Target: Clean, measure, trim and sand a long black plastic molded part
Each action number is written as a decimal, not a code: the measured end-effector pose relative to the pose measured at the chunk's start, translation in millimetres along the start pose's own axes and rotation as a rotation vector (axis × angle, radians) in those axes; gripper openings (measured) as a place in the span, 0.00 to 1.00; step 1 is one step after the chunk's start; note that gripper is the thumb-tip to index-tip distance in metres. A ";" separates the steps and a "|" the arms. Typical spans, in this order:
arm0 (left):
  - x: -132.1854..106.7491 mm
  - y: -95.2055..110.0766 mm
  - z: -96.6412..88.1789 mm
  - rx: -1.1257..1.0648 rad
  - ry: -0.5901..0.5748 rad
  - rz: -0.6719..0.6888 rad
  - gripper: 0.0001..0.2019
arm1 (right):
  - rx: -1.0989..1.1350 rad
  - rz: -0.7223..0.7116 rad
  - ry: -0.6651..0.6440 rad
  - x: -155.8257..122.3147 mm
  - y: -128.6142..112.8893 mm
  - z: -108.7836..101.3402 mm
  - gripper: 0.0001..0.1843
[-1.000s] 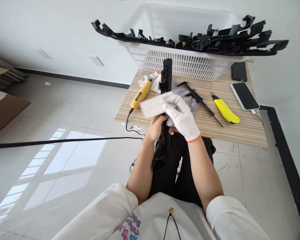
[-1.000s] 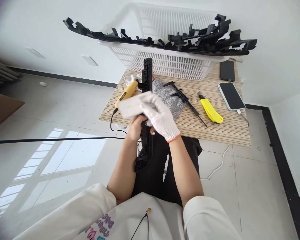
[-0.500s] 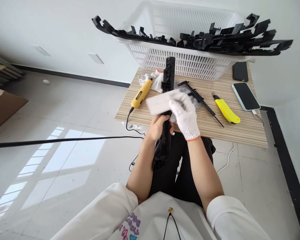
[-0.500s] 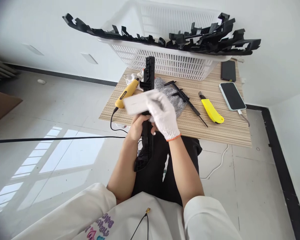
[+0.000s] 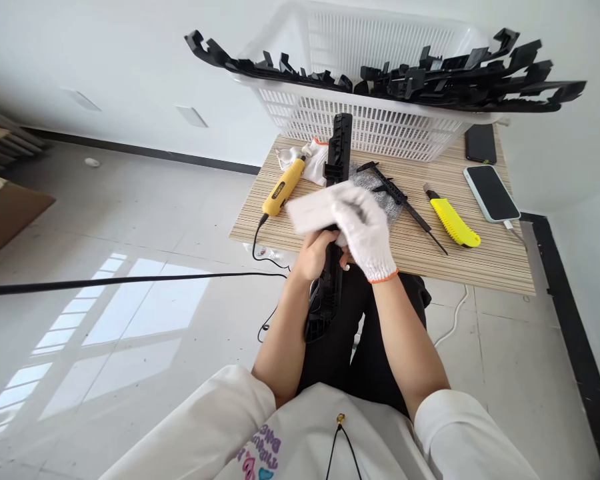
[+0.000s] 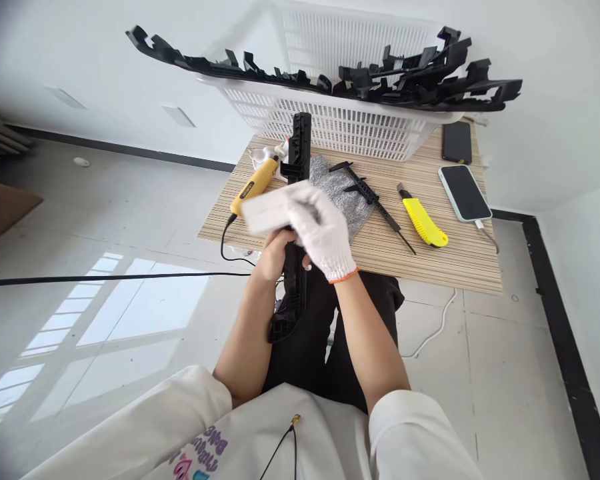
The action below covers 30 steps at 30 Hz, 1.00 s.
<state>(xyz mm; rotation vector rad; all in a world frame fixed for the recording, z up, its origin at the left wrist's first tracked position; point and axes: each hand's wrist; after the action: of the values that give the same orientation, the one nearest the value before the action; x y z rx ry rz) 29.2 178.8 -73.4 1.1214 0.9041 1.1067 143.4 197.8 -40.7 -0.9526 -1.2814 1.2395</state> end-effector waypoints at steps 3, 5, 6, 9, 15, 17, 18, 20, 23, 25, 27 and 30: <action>0.8 -0.1 0.4 -0.008 0.003 0.015 0.05 | 0.066 -0.019 0.063 0.4 0.6 1.0 0.12; 1.1 -0.1 0.7 -0.027 0.005 0.022 0.03 | 0.099 -0.004 0.111 1.0 1.1 0.2 0.11; 1.2 -0.1 0.8 -0.016 0.004 0.024 0.04 | 0.095 0.011 0.074 1.3 1.0 -0.7 0.11; 1.1 -0.4 0.9 0.030 0.004 0.017 0.09 | 0.073 0.060 -0.093 2.1 -0.4 -4.4 0.12; 1.5 -0.9 1.2 0.029 0.004 -0.019 0.08 | 0.057 0.070 -0.047 1.9 -3.4 -10.5 0.11; 1.4 -0.4 1.2 0.030 0.016 -0.022 0.08 | 0.062 0.073 -0.066 1.7 -3.7 -11.7 0.12; 1.3 -0.1 1.3 0.017 0.023 -0.022 0.07 | 0.073 0.053 -0.020 1.7 -3.7 -12.1 0.12; 0.8 0.6 1.7 0.006 0.029 -0.025 0.06 | 0.089 0.030 0.020 1.9 -3.5 -12.6 0.10; 0.6 1.2 2.3 0.047 0.027 -0.017 0.09 | 0.075 0.086 -0.141 2.3 -2.9 -12.2 0.13; 1.0 1.0 2.8 0.028 0.021 -0.013 0.05 | 0.085 0.082 -0.089 2.6 -2.6 -11.6 0.12; 1.6 0.3 2.9 -0.010 0.018 -0.016 0.06 | 0.095 0.050 0.026 2.7 -2.5 -11.1 0.10; 2.2 -0.7 2.0 0.007 0.025 -0.021 0.04 | 0.065 0.076 -0.083 2.4 -2.9 -11.2 0.12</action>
<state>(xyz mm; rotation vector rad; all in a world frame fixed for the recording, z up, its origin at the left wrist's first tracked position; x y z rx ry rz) 31.8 180.4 -73.7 1.1036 0.9381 1.1037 154.5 201.3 -38.7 -0.9185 -1.2707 1.3843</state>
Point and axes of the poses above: each hand's wrist, its own x-axis towards the middle knuckle, its own z-axis out of the palm, y = z × x, and after that the axes turned 4 degrees about x, right-handed
